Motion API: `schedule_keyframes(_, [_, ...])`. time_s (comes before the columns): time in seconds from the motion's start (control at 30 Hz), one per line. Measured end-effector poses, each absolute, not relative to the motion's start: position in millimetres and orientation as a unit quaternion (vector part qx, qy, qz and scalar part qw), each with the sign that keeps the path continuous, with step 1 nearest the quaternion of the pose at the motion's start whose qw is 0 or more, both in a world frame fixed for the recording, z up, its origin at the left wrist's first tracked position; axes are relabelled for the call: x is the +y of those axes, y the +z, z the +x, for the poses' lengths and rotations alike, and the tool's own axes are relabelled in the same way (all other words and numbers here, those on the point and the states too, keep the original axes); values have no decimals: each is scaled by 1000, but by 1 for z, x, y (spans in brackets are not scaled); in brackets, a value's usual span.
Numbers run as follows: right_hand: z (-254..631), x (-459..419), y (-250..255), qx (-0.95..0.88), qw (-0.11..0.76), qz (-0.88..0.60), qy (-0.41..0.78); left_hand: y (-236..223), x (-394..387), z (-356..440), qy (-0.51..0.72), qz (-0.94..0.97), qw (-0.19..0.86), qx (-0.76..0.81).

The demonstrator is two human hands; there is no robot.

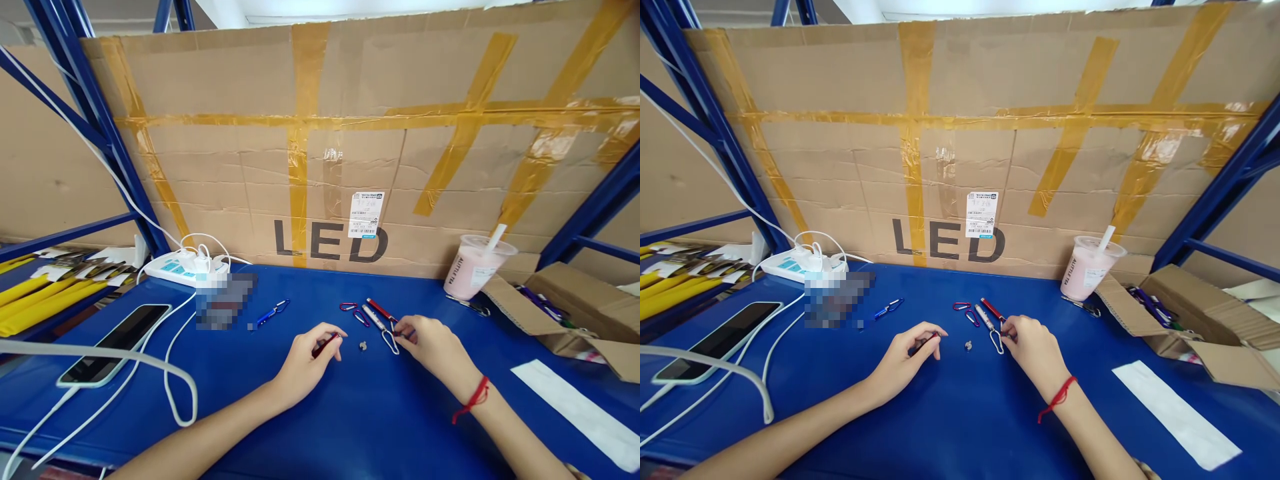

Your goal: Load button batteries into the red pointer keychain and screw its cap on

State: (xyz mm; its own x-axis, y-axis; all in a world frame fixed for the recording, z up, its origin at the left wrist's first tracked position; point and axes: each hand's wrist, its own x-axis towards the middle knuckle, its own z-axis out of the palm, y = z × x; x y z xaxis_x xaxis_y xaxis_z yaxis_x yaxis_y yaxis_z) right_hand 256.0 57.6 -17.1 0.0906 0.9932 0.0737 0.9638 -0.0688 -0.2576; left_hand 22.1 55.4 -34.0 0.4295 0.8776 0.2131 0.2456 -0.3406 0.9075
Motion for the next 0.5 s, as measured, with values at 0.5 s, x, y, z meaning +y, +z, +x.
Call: schedule_keyframes(0.5, [256,75,-42,-744,358,-545,146,-35,60,18,384,750,390,372])
